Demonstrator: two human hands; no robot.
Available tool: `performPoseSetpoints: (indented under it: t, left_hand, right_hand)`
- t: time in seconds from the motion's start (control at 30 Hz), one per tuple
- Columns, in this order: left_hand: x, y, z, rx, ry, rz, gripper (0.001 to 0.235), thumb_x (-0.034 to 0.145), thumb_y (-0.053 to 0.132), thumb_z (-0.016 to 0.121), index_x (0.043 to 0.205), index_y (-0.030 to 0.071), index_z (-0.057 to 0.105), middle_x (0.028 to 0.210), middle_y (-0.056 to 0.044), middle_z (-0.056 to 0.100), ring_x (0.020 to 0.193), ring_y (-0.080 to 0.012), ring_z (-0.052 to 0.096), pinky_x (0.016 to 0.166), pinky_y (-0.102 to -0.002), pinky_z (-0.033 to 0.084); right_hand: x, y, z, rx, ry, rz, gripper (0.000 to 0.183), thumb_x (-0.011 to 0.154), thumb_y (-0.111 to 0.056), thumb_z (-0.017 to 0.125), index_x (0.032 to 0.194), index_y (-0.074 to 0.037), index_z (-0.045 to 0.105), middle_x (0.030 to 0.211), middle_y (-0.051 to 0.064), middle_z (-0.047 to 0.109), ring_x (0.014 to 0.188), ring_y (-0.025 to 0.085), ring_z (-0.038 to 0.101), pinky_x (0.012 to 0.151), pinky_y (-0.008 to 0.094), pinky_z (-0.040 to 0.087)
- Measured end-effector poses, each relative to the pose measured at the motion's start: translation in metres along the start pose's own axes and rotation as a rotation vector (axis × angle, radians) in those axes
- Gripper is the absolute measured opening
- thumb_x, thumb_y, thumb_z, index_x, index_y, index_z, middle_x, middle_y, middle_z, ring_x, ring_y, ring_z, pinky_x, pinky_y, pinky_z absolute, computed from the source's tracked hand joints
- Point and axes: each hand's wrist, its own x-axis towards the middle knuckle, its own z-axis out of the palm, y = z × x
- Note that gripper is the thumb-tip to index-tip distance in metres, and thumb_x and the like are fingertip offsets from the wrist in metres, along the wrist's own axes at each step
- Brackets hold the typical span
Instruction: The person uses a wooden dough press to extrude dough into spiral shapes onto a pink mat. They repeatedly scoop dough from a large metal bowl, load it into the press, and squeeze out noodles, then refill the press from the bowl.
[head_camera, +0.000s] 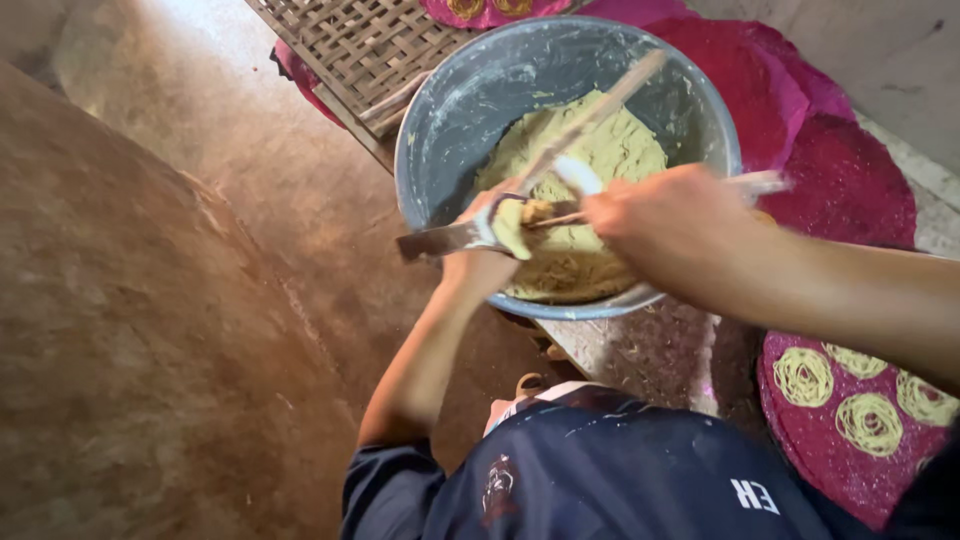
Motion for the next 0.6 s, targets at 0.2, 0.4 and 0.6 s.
performPoseSetpoints:
  t: [0.2, 0.4, 0.6]
  left_hand:
    - [0.007, 0.005, -0.006, 0.008, 0.089, 0.202, 0.067, 0.073, 0.03, 0.08, 0.133, 0.012, 0.06, 0.134, -0.005, 0.066, 0.108, -0.0267, 0.068, 0.083, -0.039, 0.057]
    - [0.014, 0.002, 0.001, -0.05, 0.072, -0.059, 0.066, 0.077, 0.026, 0.084, 0.138, 0.011, 0.062, 0.125, -0.01, 0.066, 0.109, -0.0307, 0.066, 0.091, -0.041, 0.055]
    - [0.018, -0.013, 0.004, -0.162, 0.381, -0.068, 0.06, 0.081, 0.023, 0.084, 0.135, 0.008, 0.062, 0.126, -0.009, 0.068, 0.113, -0.0263, 0.07, 0.096, -0.036, 0.058]
  right_hand:
    - [0.004, -0.009, 0.007, -0.065, 0.082, 0.016, 0.012, 0.086, -0.015, 0.059, 0.096, -0.01, 0.064, 0.079, 0.006, 0.069, 0.064, 0.021, 0.073, 0.048, 0.034, 0.057]
    - [0.007, -0.01, 0.048, -0.029, 0.187, 0.035, 0.01, 0.084, -0.012, 0.062, 0.093, -0.009, 0.066, 0.08, 0.007, 0.068, 0.066, 0.023, 0.072, 0.052, 0.034, 0.057]
    - [0.005, 0.0, 0.071, 0.532, 0.436, 0.227, 0.039, 0.091, -0.004, 0.059, 0.13, -0.007, 0.067, 0.086, 0.015, 0.073, 0.066, 0.032, 0.072, 0.056, 0.042, 0.056]
